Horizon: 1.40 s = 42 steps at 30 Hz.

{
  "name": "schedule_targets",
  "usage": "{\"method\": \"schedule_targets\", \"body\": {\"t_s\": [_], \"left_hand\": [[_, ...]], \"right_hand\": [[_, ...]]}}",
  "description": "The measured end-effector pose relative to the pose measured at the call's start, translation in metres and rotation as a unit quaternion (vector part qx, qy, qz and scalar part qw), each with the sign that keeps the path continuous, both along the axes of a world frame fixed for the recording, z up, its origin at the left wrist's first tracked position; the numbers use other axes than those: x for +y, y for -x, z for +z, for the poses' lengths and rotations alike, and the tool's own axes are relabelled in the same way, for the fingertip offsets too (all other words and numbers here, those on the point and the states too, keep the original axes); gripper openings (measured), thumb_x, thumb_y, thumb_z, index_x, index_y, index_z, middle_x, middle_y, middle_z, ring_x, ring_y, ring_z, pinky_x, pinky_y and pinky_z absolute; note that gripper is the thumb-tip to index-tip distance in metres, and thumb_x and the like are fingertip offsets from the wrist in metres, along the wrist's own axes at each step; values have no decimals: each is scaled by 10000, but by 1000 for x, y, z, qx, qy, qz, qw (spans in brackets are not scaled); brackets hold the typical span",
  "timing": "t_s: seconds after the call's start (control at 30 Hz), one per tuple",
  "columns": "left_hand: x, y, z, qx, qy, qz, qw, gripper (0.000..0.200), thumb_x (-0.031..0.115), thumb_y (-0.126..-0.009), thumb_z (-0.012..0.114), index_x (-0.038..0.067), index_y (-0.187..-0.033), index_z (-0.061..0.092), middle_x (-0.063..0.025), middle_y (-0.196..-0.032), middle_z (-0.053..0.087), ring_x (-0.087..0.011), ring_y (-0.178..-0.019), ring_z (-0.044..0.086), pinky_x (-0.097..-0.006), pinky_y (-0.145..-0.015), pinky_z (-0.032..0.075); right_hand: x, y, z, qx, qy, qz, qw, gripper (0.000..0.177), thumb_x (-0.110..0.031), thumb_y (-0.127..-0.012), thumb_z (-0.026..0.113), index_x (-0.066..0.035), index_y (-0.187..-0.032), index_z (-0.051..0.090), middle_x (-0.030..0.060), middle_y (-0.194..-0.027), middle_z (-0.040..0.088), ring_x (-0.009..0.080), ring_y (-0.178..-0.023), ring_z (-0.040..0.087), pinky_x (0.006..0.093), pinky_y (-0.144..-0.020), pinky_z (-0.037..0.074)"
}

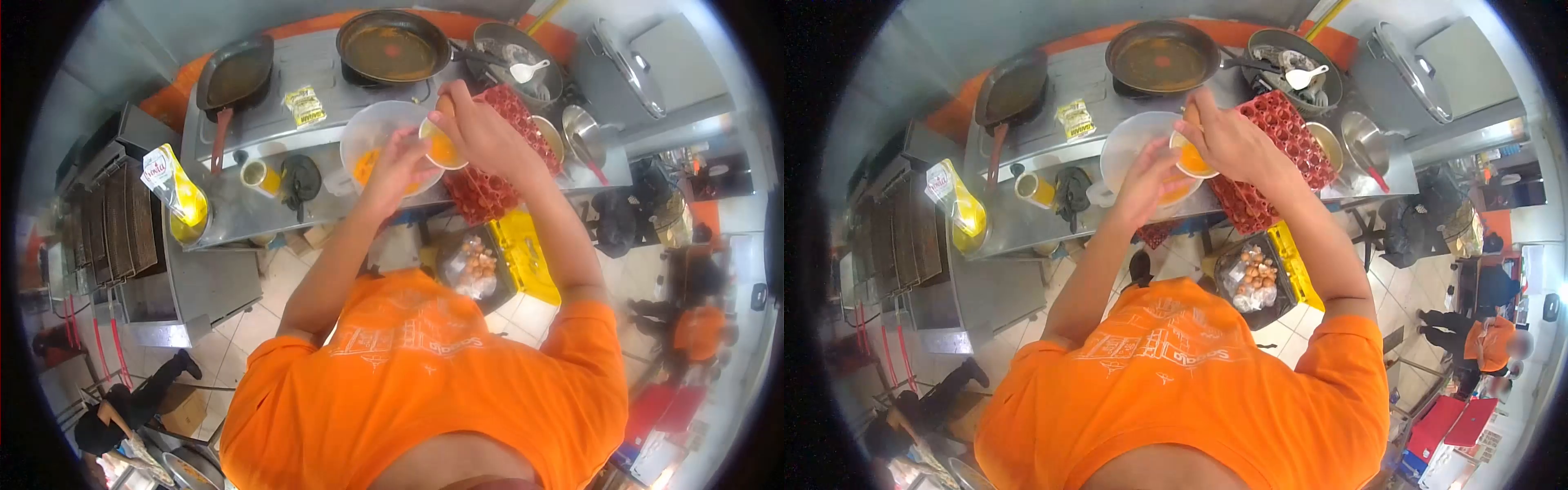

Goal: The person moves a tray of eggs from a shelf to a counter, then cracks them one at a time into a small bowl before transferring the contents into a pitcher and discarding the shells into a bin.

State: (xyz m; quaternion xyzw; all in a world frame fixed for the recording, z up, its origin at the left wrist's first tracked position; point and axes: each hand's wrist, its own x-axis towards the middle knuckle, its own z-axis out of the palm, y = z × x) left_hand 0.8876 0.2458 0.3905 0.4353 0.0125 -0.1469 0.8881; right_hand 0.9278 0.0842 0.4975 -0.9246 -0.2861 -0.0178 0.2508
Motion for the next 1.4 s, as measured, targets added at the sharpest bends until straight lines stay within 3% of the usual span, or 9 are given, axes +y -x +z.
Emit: {"method": "schedule_targets", "body": {"t_s": [0.33, 0.53, 0.6, 0.77, 0.83, 1.03, 1.1, 1.33, 1.4], "left_hand": [[-8, -2, 10, 67, 80, -15, 994, 405, 178, -990, 592, 32, -1326, 419, -132, -1274, 577, -274, -1150, 625, -450, -970, 554], [36, -3, 10, 9, 59, 73, 996, 340, 123, -981, 601, 42, -1277, 455, -136, -1217, 609, -269, -1115, 644, -447, -944, 579], [44, 0, 10, -4, -17, 109, 994, 393, 122, -965, 630, 35, -1302, 447, -129, -1193, 601, -252, -1110, 639, -426, -938, 577], [52, -1, 7, -60, -276, 165, 945, 588, 137, -889, 739, 28, -1371, 421, -100, -1129, 545, -209, -1090, 597, -386, -922, 560], [52, -3, 4, -140, -451, 148, 869, 655, 139, -837, 789, 43, -1374, 427, -78, -1106, 520, -222, -1106, 569, -388, -951, 547], [33, 0, 9, -242, -472, 168, 831, 689, 60, -793, 802, 33, -1373, 433, -101, -1099, 518, -229, -1092, 567, -388, -941, 552], [32, 2, 12, -241, -470, 175, 831, 690, 56, -790, 802, 32, -1373, 432, -101, -1099, 516, -230, -1092, 569, -386, -942, 553], [48, 10, 9, -208, -421, 203, 859, 687, 70, -801, 797, 29, -1377, 424, -100, -1122, 494, -215, -1079, 584, -364, -917, 572], [53, 12, 8, -187, -400, 204, 874, 690, 78, -804, 799, 30, -1379, 421, -99, -1125, 490, -209, -1072, 584, -353, -905, 576]], "right_hand": [[-60, 47, 13, -55, -77, 39, 995, 325, -71, -869, 611, -48, -1187, 547, 164, -1049, 602, 346, -1004, 608, 393, -838, 501], [-183, 122, -57, 346, 1, -111, 932, 394, -183, -882, 691, -57, -1233, 564, 101, -1159, 638, 269, -1070, 614, 357, -902, 495], [-229, 151, -110, 207, 263, -150, 930, 464, -274, -880, 721, -90, -1278, 569, 113, -1248, 635, 248, -1110, 629, 367, -905, 508], [-223, 91, -83, 263, 59, -231, 935, 459, -325, -860, 754, -66, -1217, 629, 133, -1169, 686, 254, -1008, 684, 378, -851, 535], [-195, 52, -78, 194, -13, -213, 958, 441, -322, -861, 753, -59, -1197, 640, 138, -1119, 698, 252, -956, 695, 373, -824, 541], [-81, -38, -93, -20, -124, -114, 986, 404, -322, -877, 702, -70, -1188, 652, 174, -1033, 697, 291, -889, 704, 388, -792, 554], [-65, -68, -135, -106, -8, -183, 977, 432, -384, -888, 642, -69, -1184, 649, 164, -1031, 684, 348, -927, 688, 431, -821, 554], [-60, -108, -159, -26, 120, -156, 980, 450, -365, -891, 609, -91, -1248, 607, 147, -1055, 682, 379, -954, 674, 458, -842, 552], [-64, -94, -147, 82, -83, -213, 970, 419, -287, -902, 609, -67, -1258, 583, 144, -1067, 687, 311, -924, 698, 405, -805, 564]]}}
